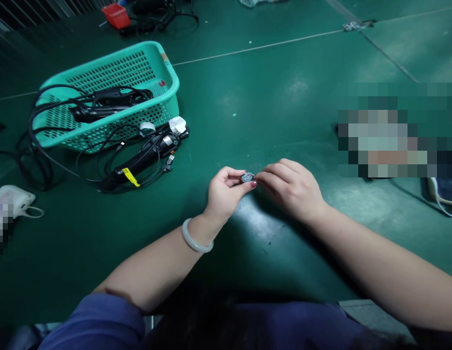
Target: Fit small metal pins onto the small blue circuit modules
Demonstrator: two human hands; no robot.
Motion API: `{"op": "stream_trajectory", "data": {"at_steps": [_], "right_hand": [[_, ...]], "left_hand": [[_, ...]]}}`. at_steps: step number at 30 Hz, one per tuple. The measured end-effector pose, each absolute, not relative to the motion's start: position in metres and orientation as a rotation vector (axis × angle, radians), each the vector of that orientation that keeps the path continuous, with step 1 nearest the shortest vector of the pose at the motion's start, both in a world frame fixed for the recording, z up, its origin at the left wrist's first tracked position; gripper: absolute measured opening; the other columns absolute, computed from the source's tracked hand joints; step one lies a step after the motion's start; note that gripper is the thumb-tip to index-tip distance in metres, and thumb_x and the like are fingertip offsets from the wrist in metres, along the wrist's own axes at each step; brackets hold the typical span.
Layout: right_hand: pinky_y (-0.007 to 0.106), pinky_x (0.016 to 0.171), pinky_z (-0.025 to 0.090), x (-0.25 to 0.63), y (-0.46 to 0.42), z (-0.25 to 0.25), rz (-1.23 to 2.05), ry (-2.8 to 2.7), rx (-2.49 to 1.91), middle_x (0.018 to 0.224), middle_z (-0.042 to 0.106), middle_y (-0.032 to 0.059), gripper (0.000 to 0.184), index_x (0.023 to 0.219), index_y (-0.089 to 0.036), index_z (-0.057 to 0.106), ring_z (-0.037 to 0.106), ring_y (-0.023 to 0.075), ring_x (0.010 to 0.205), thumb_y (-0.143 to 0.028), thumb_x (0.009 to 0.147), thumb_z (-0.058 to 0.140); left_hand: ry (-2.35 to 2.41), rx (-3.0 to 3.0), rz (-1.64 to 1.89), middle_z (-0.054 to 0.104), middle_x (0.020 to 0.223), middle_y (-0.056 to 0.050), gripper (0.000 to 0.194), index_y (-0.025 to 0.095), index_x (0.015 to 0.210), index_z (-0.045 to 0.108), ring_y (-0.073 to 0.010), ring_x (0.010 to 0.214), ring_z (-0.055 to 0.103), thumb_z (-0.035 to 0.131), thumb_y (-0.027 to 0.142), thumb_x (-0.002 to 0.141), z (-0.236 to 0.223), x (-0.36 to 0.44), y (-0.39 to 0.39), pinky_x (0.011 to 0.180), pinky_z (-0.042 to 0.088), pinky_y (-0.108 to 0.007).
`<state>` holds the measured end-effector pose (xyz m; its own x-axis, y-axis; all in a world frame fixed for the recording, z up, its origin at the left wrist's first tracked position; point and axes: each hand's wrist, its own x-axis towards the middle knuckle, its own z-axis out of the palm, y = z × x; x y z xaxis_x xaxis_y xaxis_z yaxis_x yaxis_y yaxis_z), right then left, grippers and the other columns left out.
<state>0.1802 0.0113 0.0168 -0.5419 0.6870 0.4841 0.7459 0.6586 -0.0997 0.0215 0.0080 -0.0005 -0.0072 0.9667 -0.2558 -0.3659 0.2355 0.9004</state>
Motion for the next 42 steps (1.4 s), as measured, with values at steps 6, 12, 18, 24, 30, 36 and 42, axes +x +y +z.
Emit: {"op": "stream_trajectory", "data": {"at_steps": [6,12,18,24,30,36,42], "right_hand": [[0.032,0.069,0.049,0.183,0.013,0.016,0.183,-2.111,-1.216,0.084,0.07,0.0061,0.019,0.083,-0.022,0.07,0.061,0.0179,0.075,-0.03,0.089,0.053],[0.03,0.061,0.046,0.197,0.02,0.016,0.449,-2.093,-1.644,0.074,0.069,0.0025,0.017,0.079,-0.02,0.068,0.062,0.0178,0.066,-0.037,0.075,0.069],[0.03,0.07,0.048,0.194,0.021,0.004,0.522,-2.25,-1.679,0.083,0.069,0.0053,0.013,0.085,-0.018,0.068,0.064,0.0194,0.075,-0.025,0.075,0.068],[0.028,0.075,0.049,0.191,0.022,0.004,0.542,-2.266,-1.604,0.086,0.07,0.0061,0.019,0.091,-0.017,0.069,0.064,0.0182,0.077,-0.01,0.079,0.056],[0.03,0.077,0.051,0.19,0.021,0.004,0.457,-2.341,-1.484,0.092,0.066,0.0097,0.031,0.105,-0.018,0.07,0.063,0.0193,0.079,-0.017,0.089,0.044],[0.031,0.077,0.052,0.196,0.029,-0.007,0.367,-2.387,-1.403,0.093,0.065,0.009,0.034,0.105,-0.019,0.071,0.063,0.0192,0.082,-0.016,0.089,0.04],[0.032,0.082,0.052,0.199,0.031,-0.003,0.4,-2.297,-1.391,0.095,0.068,0.0093,0.03,0.103,-0.016,0.07,0.064,0.0199,0.085,-0.015,0.088,0.044]], "left_hand": [[0.924,0.638,1.183,0.069,0.076,0.001,0.035,0.014,0.078,0.061,-0.0092,0.075,0.065,0.084,0.015,0.052,-0.004,0.02,0.008,0.083,0.048,-0.028],[0.933,0.604,1.206,0.069,0.08,0.001,0.035,0.014,0.082,0.06,-0.0096,0.08,0.066,0.082,0.013,0.055,-0.006,0.019,0.009,0.089,0.047,-0.029],[0.963,0.615,1.212,0.068,0.082,-0.001,0.031,0.014,0.083,0.06,-0.0108,0.082,0.066,0.079,0.012,0.059,-0.007,0.018,0.01,0.095,0.045,-0.034],[0.971,0.605,1.206,0.069,0.08,-0.001,0.03,0.014,0.083,0.06,-0.0098,0.079,0.065,0.077,0.009,0.059,-0.005,0.019,0.01,0.092,0.046,-0.032],[0.972,0.616,1.196,0.068,0.08,-0.001,0.03,0.014,0.084,0.06,-0.01,0.079,0.065,0.078,0.01,0.06,-0.003,0.019,0.01,0.093,0.046,-0.033],[0.968,0.626,1.2,0.069,0.08,-0.001,0.031,0.014,0.085,0.06,-0.0097,0.079,0.066,0.078,0.012,0.06,-0.005,0.018,0.011,0.09,0.048,-0.031],[0.968,0.621,1.206,0.069,0.08,-0.001,0.03,0.014,0.086,0.06,-0.0101,0.079,0.066,0.077,0.012,0.061,-0.004,0.018,0.01,0.088,0.049,-0.03]]}}
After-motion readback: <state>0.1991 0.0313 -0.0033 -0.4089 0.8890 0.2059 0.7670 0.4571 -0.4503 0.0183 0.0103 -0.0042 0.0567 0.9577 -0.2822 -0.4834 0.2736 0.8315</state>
